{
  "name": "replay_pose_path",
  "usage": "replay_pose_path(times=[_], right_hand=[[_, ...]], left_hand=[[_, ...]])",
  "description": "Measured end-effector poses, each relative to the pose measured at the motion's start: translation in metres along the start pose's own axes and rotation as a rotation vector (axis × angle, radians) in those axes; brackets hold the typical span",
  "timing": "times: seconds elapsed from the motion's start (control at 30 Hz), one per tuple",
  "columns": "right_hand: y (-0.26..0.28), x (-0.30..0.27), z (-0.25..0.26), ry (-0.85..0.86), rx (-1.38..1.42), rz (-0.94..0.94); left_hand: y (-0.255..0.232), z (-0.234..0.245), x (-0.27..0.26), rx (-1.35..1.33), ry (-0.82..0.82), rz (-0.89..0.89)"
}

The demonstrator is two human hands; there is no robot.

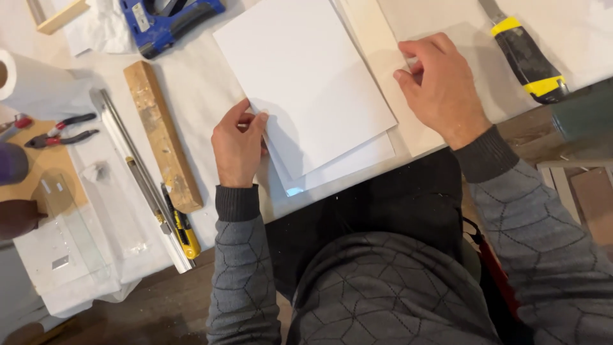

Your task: Cutting a backing board and mounting artwork into a wooden frame.

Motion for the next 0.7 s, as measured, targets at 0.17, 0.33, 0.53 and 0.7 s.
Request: replay_pose_path(times=[0.17,0.33,0.53,0.7], right_hand=[[-0.001,0.000,0.000,0.007,0.176,0.021],[-0.005,-0.003,-0.002,-0.009,0.214,-0.001],[0.001,-0.006,0.006,-0.006,0.257,-0.017],[-0.003,-0.012,0.005,-0.014,0.300,-0.022]], left_hand=[[0.007,-0.001,-0.007,-0.066,-0.014,0.045],[0.007,-0.004,-0.018,-0.075,-0.023,0.056],[0.017,-0.005,-0.018,-0.149,-0.035,0.014],[0.017,-0.005,-0.022,-0.194,-0.033,0.049]])
Point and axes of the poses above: each hand's wrist, its own x-axis towards the middle knuckle, its own z-axis out of the back of the hand, y = z × x, the point moved 1 cm from there along x, towards the middle knuckle, and after that the axes turned 15 degrees about -x, right-handed, at the moved point
